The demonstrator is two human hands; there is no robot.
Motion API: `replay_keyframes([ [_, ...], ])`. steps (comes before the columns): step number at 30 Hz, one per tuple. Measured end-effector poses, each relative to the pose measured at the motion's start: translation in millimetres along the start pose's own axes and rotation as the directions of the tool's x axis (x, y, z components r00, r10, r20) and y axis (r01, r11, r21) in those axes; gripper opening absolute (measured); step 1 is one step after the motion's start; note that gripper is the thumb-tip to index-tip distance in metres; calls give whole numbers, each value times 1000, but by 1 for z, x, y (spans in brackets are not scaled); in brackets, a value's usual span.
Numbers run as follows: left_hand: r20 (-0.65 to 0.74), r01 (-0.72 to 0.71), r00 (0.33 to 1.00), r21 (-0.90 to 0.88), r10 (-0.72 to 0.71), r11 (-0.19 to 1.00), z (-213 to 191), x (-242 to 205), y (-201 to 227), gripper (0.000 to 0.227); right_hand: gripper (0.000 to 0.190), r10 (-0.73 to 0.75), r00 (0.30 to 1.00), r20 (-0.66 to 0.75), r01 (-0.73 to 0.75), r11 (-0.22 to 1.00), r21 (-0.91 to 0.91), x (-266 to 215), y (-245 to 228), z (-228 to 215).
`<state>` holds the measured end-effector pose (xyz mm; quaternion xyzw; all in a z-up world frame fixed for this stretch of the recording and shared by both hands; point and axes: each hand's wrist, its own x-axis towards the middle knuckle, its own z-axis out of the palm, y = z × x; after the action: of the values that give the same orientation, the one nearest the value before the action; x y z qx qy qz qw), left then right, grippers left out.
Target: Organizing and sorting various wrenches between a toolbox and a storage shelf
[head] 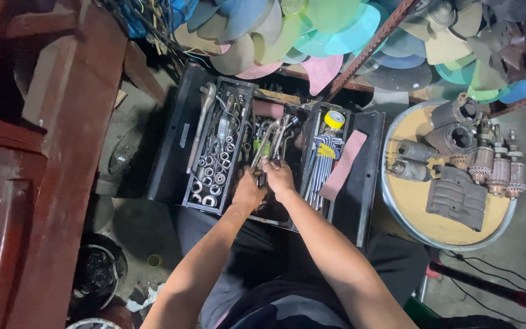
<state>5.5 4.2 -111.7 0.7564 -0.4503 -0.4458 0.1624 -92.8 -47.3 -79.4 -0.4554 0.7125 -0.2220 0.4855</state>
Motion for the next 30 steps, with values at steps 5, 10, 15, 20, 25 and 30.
replay_keyframes([
  [5,-62,41,998,157,-32,987,13,17,-3,86,48,103,994,-37,-102,994,29,-20,1,-12],
  [10,-71,34,997,71,-29,997,-5,2,16,80,32,45,999,15,-44,997,-70,-3,25,-1],
  [15,-69,-15,998,-157,4,988,-14,12,10,65,41,80,993,88,-71,993,-94,-15,9,-8],
  [20,-62,15,998,-119,-23,993,-24,7,13,61,48,118,988,96,-112,992,-62,-15,-3,-7],
  [25,-6,15,1000,-206,-16,978,-45,-12,30,47,55,209,970,122,-218,974,62,-30,-23,-12],
  [30,63,141,990,-387,-126,911,-54,-24,40,33,38,89,991,100,-105,980,171,-65,-59,-28],
])
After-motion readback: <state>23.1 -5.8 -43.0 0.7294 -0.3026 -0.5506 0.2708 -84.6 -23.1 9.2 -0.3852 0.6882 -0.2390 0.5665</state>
